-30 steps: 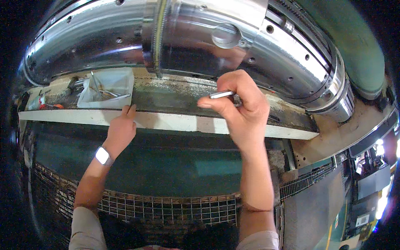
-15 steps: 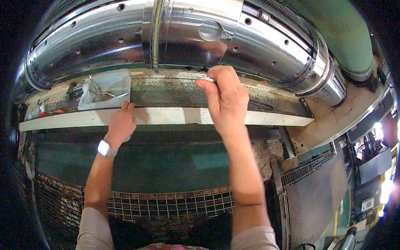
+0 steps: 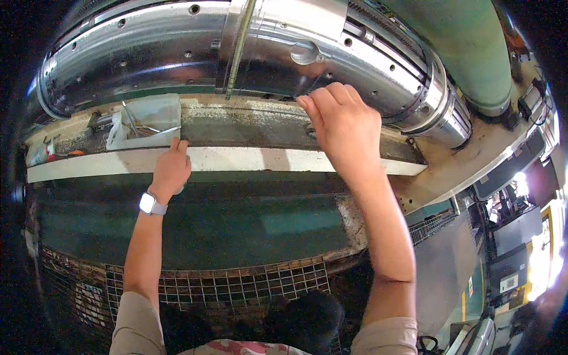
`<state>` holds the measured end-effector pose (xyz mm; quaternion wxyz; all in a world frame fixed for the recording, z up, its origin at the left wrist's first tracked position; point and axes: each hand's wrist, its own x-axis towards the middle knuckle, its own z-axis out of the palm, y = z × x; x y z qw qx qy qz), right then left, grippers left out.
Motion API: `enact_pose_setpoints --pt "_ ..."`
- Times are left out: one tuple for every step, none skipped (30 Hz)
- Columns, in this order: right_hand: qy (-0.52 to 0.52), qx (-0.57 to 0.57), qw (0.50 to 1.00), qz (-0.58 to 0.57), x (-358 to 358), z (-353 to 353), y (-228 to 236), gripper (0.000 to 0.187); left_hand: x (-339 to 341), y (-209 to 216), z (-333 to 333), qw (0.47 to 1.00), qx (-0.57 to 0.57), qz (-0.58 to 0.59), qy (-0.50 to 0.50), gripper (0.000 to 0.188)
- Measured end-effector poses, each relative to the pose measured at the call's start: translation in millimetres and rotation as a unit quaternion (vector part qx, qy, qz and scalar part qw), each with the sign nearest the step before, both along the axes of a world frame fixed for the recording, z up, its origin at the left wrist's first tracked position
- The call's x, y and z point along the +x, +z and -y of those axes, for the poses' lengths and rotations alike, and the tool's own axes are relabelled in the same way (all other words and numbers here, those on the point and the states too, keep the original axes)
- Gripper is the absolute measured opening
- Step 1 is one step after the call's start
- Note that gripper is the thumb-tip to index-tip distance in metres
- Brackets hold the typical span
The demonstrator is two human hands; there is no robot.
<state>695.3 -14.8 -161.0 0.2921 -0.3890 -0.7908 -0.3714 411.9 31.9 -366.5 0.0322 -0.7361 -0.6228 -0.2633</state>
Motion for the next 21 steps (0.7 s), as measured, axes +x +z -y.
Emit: enact_pose_setpoints --pt "-0.009 0.006 0.999 0.033 0 1 5 0.021 0 0 0 1.0 0.008 0.001 -0.003 0.029" --pt "-0.017 0.013 0.998 0.066 -1 2 10 0.022 0 0 1 1.0 0.016 0.002 -0.004 0.029" --pt "-0.025 0.019 0.995 0.1 -2 2 13 0.024 -1 -1 1 1.0 0.023 0.003 -0.006 0.029" --pt "-0.036 0.013 0.993 0.112 -4 4 15 0.028 -1 -1 1 0.999 0.032 0.007 -0.015 0.029" --pt "-0.045 0.012 0.991 0.123 -5 5 17 0.028 -1 -1 1 0.999 0.041 0.011 -0.023 0.029" --pt "-0.054 0.012 0.989 0.135 -5 7 20 0.028 -2 -1 0 0.998 0.05 0.015 -0.032 0.029" --pt "-0.059 0.011 0.988 0.143 -6 7 21 0.028 -3 -2 0 0.998 0.048 0.013 -0.033 0.029" --pt "-0.065 0.006 0.985 0.16 -7 7 23 0.029 -4 -2 -1 0.998 0.046 0.012 -0.035 0.028" --pt "-0.07 0.001 0.982 0.178 -8 8 27 0.03 -5 -3 -1 0.998 0.044 0.011 -0.036 0.028" --pt "-0.079 -0.005 0.977 0.196 -8 10 31 0.031 -6 -4 -2 0.998 0.05 0.013 -0.036 0.028" --pt "-0.079 -0.021 0.973 0.214 -9 10 35 0.032 -7 -4 -2 0.998 0.055 0.014 -0.035 0.027" --pt "-0.08 -0.037 0.969 0.232 -10 10 40 0.033 -9 -5 -2 0.998 0.06 0.015 -0.034 0.027" --pt "-0.084 -0.052 0.963 0.251 -9 9 43 0.034 -8 -6 -2 0.997 0.067 0.02 -0.038 0.026" --pt "-0.056 -0.05 0.961 0.268 -6 3 46 0.036 -9 -7 -2 0.996 0.074 0.024 -0.041 0.026" --pt "-0.039 -0.051 0.959 0.275 -3 -3 47 0.036 -9 -7 -2 0.995 0.082 0.028 -0.044 0.026" --pt "-0.021 -0.052 0.958 0.282 1 -9 48 0.036 -8 -6 -2 0.995 0.08 0.029 -0.046 0.026" --pt "-0.002 -0.052 0.956 0.289 4 -13 48 0.036 -7 -5 -1 0.995 0.078 0.029 -0.047 0.026" --pt "0.007 -0.055 0.959 0.278 5 -15 48 0.036 -7 -4 -2 0.995 0.076 0.03 -0.049 0.026" --pt "0.018 -0.058 0.963 0.264 6 -16 47 0.036 -7 -5 -2 0.995 0.08 0.031 -0.051 0.026" --pt "0.029 -0.062 0.966 0.251 6 -18 45 0.036 -7 -5 -2 0.994 0.084 0.032 -0.053 0.026" --pt "0.034 -0.077 0.971 0.223 7 -19 43 0.036 -8 -5 -3 0.994 0.089 0.033 -0.056 0.026"
